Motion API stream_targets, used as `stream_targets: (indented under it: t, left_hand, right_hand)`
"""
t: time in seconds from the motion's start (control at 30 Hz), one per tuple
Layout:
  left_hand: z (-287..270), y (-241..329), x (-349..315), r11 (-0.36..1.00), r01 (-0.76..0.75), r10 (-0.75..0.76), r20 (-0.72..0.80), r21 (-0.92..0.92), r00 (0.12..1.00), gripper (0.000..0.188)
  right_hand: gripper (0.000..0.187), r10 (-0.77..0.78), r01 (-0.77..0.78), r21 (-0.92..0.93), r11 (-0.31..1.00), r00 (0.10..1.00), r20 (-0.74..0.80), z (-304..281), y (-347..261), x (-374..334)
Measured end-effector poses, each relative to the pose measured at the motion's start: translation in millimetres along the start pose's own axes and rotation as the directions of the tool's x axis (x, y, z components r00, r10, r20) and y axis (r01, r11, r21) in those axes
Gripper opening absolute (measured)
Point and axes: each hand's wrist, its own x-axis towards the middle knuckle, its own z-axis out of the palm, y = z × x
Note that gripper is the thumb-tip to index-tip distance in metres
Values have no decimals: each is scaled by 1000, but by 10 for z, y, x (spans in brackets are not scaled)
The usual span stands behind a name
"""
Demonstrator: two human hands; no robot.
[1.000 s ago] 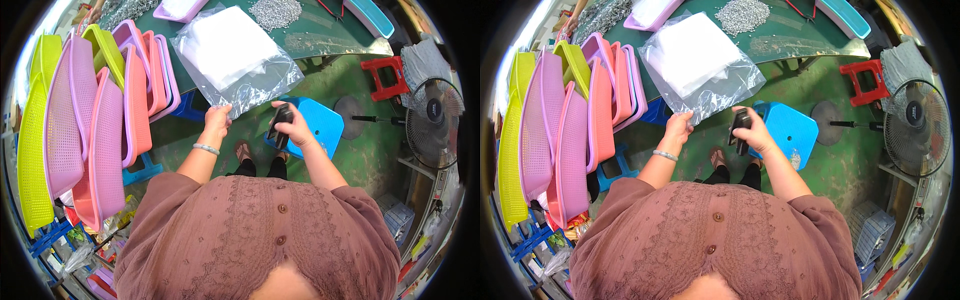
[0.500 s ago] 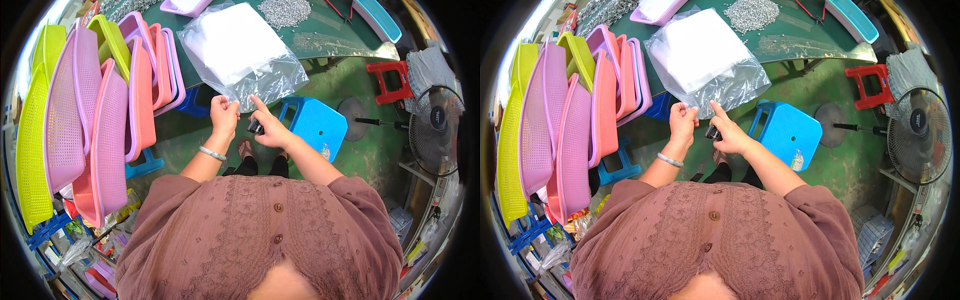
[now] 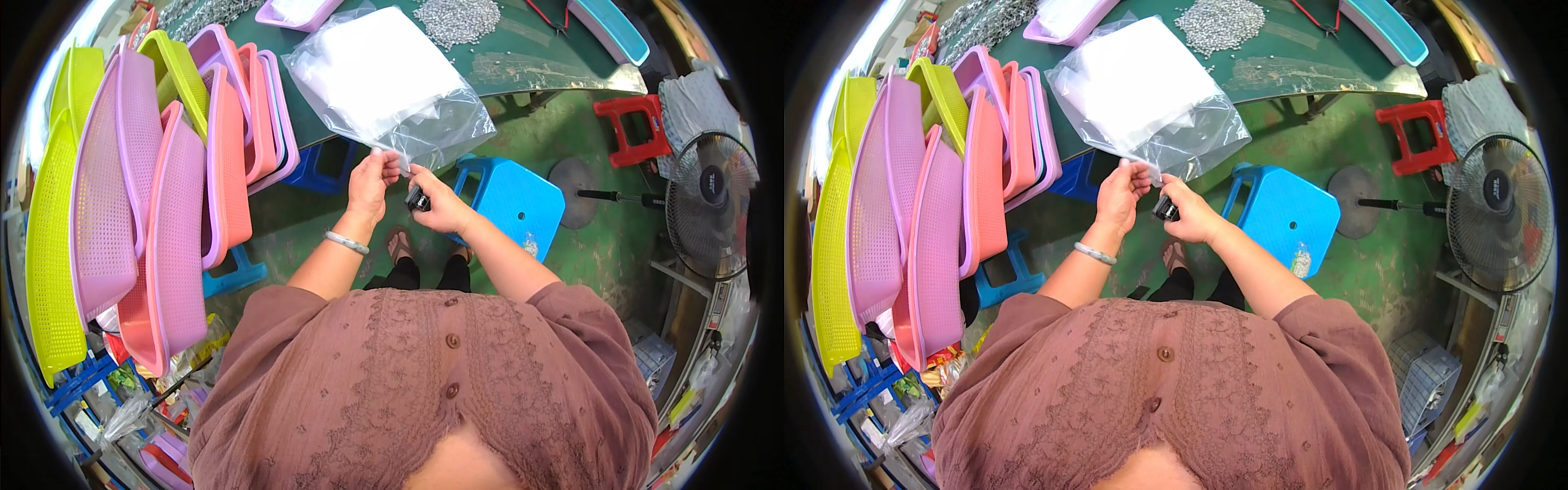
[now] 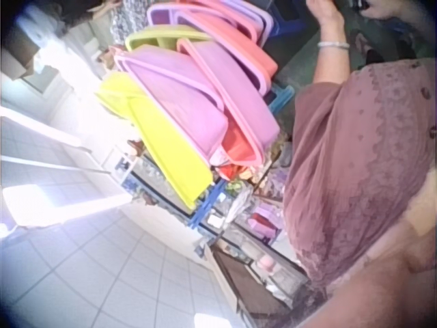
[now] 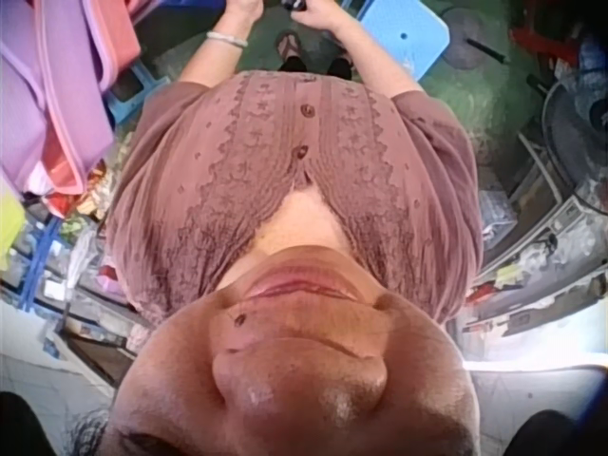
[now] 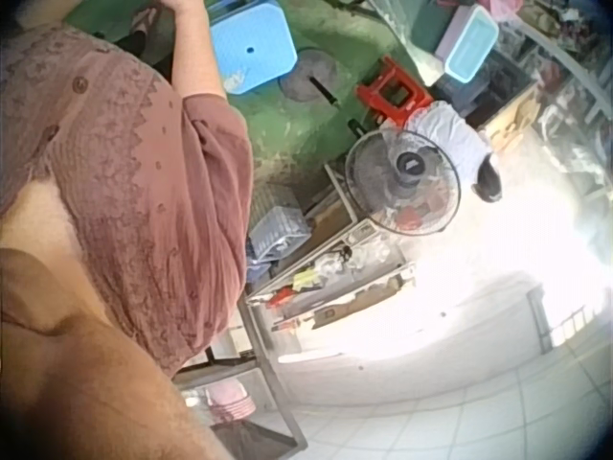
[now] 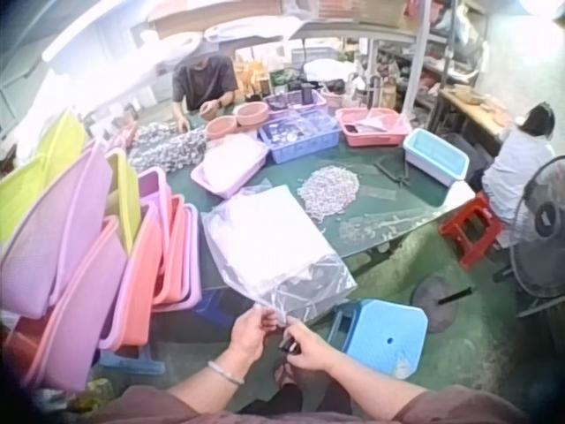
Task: The person gathers small silver beads from a table, places them into a clear plastic bag, and seals the bag using a handheld heat sealer. The sealed bag is then set aside on the table.
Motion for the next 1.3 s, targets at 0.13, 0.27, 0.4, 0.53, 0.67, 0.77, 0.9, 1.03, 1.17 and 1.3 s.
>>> stream_targets:
  t: [0.13, 0.27, 0.4, 0.53, 0.67, 0.77, 0.9, 1.03, 1.17, 1.3]
  left_hand:
    - [-73, -157, 109, 968, 114, -92, -108, 221, 990, 41]
    - [79, 64, -98, 964, 261, -264, -120, -43, 957, 63]
    - [-13, 163, -73, 946, 321, -320, 38, -43, 947, 49]
    - [-129, 172, -2, 953, 277, -249, -199, 127, 948, 27]
    - [-70, 337, -80, 784, 239, -117, -242, 572, 963, 21]
    - [-418, -51, 170, 503, -67, 383, -153, 862, 911, 22]
    - [71, 411, -210, 925, 16, 37, -131, 380, 991, 26]
    - [-191, 259, -178, 992, 16, -12, 29, -128, 1000, 33]
    - [-139, -70, -88, 999, -36, 36, -10, 4, 999, 37]
    - [-102, -111, 162, 978, 97, -100, 6, 187, 995, 33]
  right_hand:
    - [39, -29, 29, 12, 1000, 999, 38, -26, 4, 8]
    - [38, -3, 5, -29, 1000, 998, 67, -80, -83, -13]
    - [37, 23, -13, -133, 991, 997, 73, -146, -191, -108]
    - [32, 7, 12, -183, 983, 994, 105, -91, -178, -127]
    - [30, 13, 37, -226, 973, 976, 216, 24, -157, 6]
    - [35, 51, -13, -209, 978, 983, 177, 110, -103, 58]
    - [37, -47, 46, -28, 999, 998, -45, 140, 89, 63]
    - [37, 132, -118, 257, 959, 991, -38, 13, 91, 88]
    - [33, 166, -167, 449, 878, 985, 44, -64, 166, 120]
    - [39, 70, -77, 369, 926, 997, 32, -97, 196, 153]
